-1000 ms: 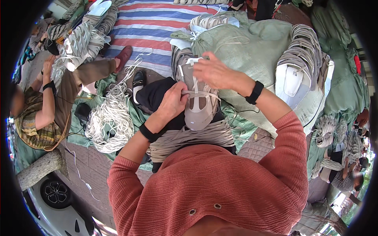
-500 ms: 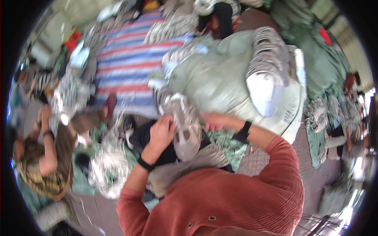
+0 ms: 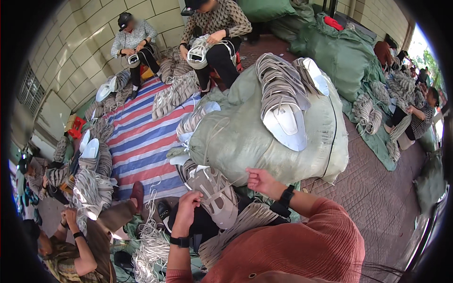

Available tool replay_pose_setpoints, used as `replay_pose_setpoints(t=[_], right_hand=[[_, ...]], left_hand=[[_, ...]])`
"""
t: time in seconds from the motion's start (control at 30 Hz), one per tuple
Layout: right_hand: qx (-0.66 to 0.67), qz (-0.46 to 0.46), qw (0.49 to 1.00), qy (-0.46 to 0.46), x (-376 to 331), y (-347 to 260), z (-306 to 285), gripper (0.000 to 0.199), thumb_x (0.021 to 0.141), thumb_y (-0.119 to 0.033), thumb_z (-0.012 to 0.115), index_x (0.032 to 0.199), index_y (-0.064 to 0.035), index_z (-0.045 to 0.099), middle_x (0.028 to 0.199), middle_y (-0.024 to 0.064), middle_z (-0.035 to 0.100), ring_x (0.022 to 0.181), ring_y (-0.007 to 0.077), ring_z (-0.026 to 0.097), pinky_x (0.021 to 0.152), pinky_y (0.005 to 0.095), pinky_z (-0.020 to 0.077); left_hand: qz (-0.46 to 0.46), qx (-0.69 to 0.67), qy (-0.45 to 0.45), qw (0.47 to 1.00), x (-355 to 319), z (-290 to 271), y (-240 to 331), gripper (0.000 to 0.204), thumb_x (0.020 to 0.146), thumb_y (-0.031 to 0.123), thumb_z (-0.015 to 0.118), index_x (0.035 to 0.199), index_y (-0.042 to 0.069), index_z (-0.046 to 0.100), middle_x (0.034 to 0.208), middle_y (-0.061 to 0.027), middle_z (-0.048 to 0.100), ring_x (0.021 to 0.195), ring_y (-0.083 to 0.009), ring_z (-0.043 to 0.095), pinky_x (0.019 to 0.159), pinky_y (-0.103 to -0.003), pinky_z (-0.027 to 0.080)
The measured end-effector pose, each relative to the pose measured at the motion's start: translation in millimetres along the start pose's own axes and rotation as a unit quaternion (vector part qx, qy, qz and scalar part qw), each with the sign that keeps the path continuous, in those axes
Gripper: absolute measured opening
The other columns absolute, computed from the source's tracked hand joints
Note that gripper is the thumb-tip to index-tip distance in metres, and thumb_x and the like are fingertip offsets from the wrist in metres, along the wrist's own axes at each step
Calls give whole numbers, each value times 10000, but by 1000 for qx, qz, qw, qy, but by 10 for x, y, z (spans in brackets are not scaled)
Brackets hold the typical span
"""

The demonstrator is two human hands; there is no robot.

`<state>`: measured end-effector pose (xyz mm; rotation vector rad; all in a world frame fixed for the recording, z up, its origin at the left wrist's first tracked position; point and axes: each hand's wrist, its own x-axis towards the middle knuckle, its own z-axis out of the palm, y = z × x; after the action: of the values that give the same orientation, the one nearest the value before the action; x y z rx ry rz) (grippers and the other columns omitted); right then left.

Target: The person sits on a mat and laces a beige sneaker by hand. They repeatedly thread the white shoelace through the eyelets, pull it tight, and adjust the fit, working on the shoe resting on their lap.

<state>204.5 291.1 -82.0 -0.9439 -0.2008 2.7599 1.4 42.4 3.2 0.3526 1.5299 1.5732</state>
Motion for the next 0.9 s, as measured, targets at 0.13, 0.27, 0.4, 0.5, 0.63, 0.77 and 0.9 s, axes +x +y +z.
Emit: replay_pose_setpoints(t=[0.13, 0.27, 0.4, 0.5, 0.63, 0.77, 0.9], right_hand=[[82, -147, 985, -27, -819, -652, -232, 144, 949, -142, 515, 821, -96, 561, 543, -66, 297, 450, 89, 269, 493, 255, 279], [19, -372, 928, 16, -1725, -1387, -944, 79, 948, -157, 533, 953, -99, 587, 558, -81, 381, 443, 58, 297, 466, 227, 275], [55, -478, 866, 134, -2647, -1933, -1695, 145, 967, -160, 477, 1003, -111, 609, 572, -91, 408, 444, 55, 277, 470, 227, 279], [85, -515, 814, 256, -3287, -2019, -2275, 139, 965, -150, 486, 949, -125, 623, 566, -101, 411, 436, 57, 275, 464, 225, 270], [129, -539, 734, 393, -3728, -1882, -2886, 147, 959, -179, 503, 905, -129, 630, 564, -105, 402, 432, 62, 275, 461, 226, 265], [104, -550, 678, 477, -4184, -2073, -3318, 166, 962, -236, 532, 943, -120, 649, 621, -49, 418, 496, 99, 365, 495, 256, 343], [121, -590, 695, 394, -3635, -2019, -2944, 132, 958, -154, 552, 1014, -54, 616, 756, -13, 522, 562, 112, 444, 525, 228, 414]], left_hand=[[47, -239, 20, 970, -314, -496, 122, 123, 871, 193, 566, 823, 84, 598, 905, -71, 644, 874, -161, 592, 745, -324, 492], [117, -342, 83, 929, -756, -1414, 53, 162, 924, 227, 528, 872, 79, 568, 889, -66, 624, 878, -180, 587, 752, -340, 497], [131, -373, 303, 867, -1325, -2028, -283, 178, 928, 246, 527, 890, 74, 547, 842, -38, 584, 796, -164, 552, 710, -318, 472], [86, -361, 367, 853, -1704, -2520, -845, 205, 929, 295, 512, 856, 105, 540, 803, -8, 573, 743, -140, 531, 667, -298, 449], [-103, -195, 405, 887, -2222, -2787, -1403, 296, 929, 414, 493, 820, 143, 539, 728, 21, 554, 620, -114, 503, 535, -256, 395], [-343, 137, 336, 866, -2323, -2627, -1696, 454, 926, 486, 520, 810, 56, 607, 578, -57, 590, 414, -123, 487, 343, -252, 313], [-76, 330, 306, 890, -2024, -2484, -1304, 304, 926, 258, 579, 774, -5, 592, 624, -81, 589, 484, -144, 524, 435, -280, 391]])
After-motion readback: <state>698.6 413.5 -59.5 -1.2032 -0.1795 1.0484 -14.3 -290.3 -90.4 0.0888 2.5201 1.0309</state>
